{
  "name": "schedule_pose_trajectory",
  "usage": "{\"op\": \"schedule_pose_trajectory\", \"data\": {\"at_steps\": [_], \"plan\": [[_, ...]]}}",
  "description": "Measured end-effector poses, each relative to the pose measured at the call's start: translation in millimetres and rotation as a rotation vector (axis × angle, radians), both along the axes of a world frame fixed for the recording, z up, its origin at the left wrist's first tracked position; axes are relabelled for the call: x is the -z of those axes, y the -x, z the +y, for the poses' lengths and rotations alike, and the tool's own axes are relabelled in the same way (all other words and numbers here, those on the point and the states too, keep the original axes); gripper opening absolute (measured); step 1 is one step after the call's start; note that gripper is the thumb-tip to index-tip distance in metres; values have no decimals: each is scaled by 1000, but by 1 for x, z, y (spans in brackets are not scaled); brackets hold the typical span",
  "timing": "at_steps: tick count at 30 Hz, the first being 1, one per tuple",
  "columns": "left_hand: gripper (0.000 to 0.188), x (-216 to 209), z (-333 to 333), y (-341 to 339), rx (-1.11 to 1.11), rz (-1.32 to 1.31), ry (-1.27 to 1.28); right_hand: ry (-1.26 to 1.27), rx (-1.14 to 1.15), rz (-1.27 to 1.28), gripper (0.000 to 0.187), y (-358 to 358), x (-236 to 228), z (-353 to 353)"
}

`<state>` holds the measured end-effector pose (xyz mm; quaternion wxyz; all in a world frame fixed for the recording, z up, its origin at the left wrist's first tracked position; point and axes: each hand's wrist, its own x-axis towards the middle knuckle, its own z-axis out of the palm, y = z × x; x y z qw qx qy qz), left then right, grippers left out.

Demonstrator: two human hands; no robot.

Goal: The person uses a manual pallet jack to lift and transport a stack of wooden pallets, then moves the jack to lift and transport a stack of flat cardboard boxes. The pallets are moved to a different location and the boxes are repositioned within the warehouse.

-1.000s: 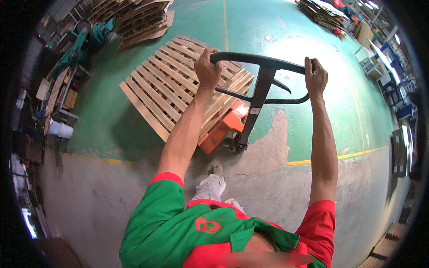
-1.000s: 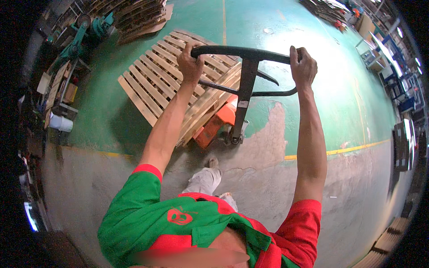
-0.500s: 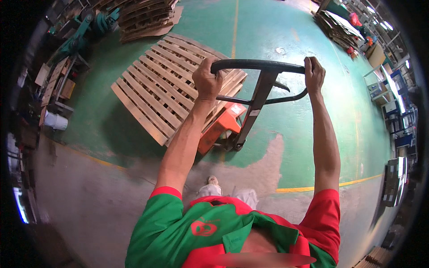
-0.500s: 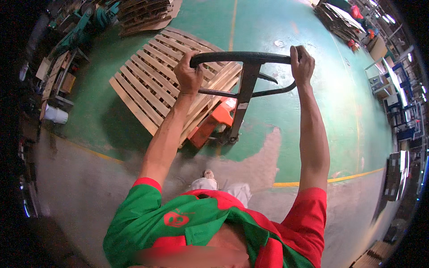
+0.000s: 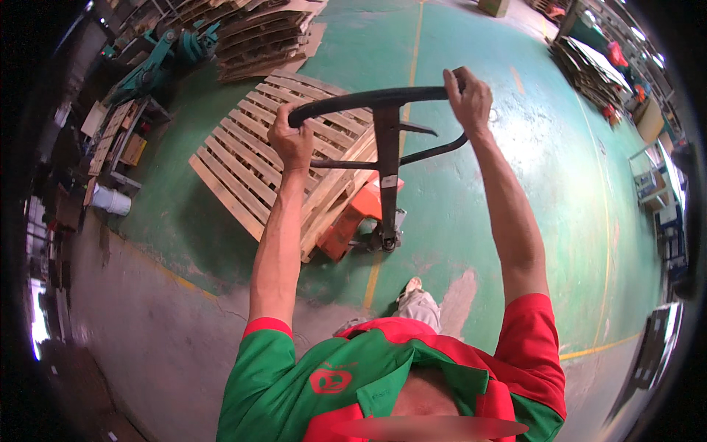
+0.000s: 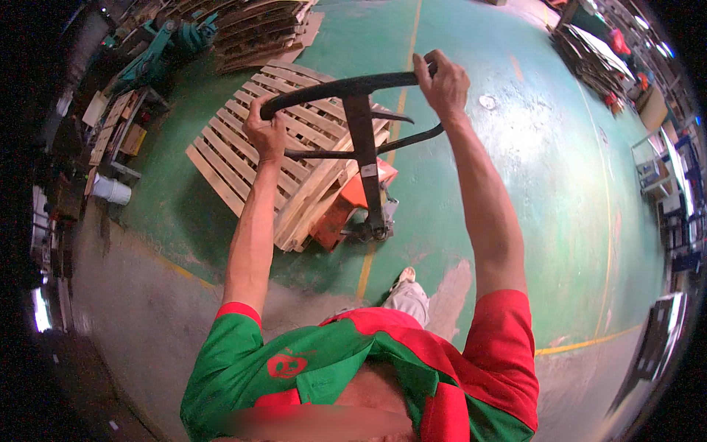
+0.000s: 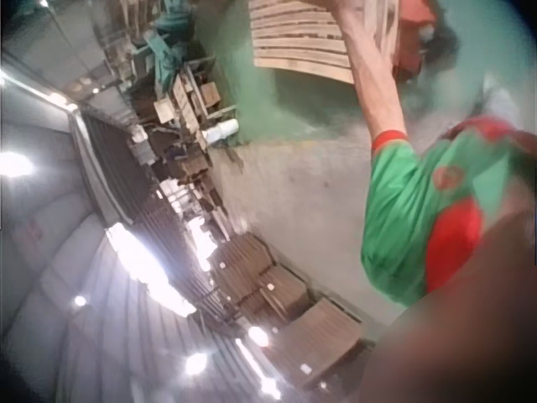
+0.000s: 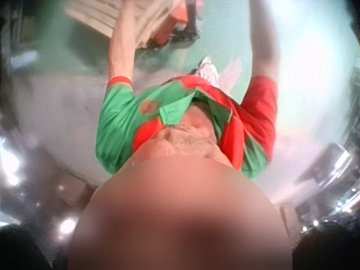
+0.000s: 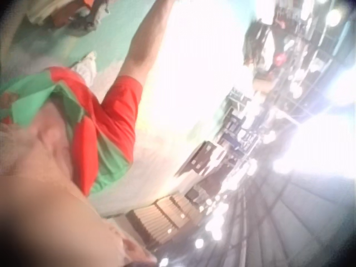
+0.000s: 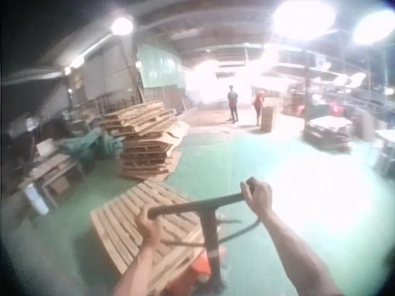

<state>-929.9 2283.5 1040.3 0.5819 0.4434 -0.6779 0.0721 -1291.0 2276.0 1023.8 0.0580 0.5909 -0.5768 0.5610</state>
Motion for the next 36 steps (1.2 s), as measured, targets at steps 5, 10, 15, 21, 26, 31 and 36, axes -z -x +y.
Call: {"op": "schedule_pose_trajectory", "data": {"at_steps": [5,10,15,21,26,31,36], "plan": [[27,9,-18,-33,-168,-54,0,-73,-74,5,40,-38,-7,-33],[27,-1,-55,-91,-204,-34,11,-57,-132,21,39,-96,-14,-91],[30,-16,-111,-155,-181,-66,11,-25,-106,49,38,-160,-44,-138],[32,-70,-89,-245,-214,-16,-6,-14,-123,30,38,-252,-87,-126],[29,-96,-104,-304,-222,-26,-50,-45,-94,56,36,-313,-113,-144],[30,-119,-129,-370,-164,39,-81,-45,-134,43,36,-382,-133,-179],[28,-112,-131,-412,-227,7,-81,-81,-159,19,36,-424,-132,-207]]}}
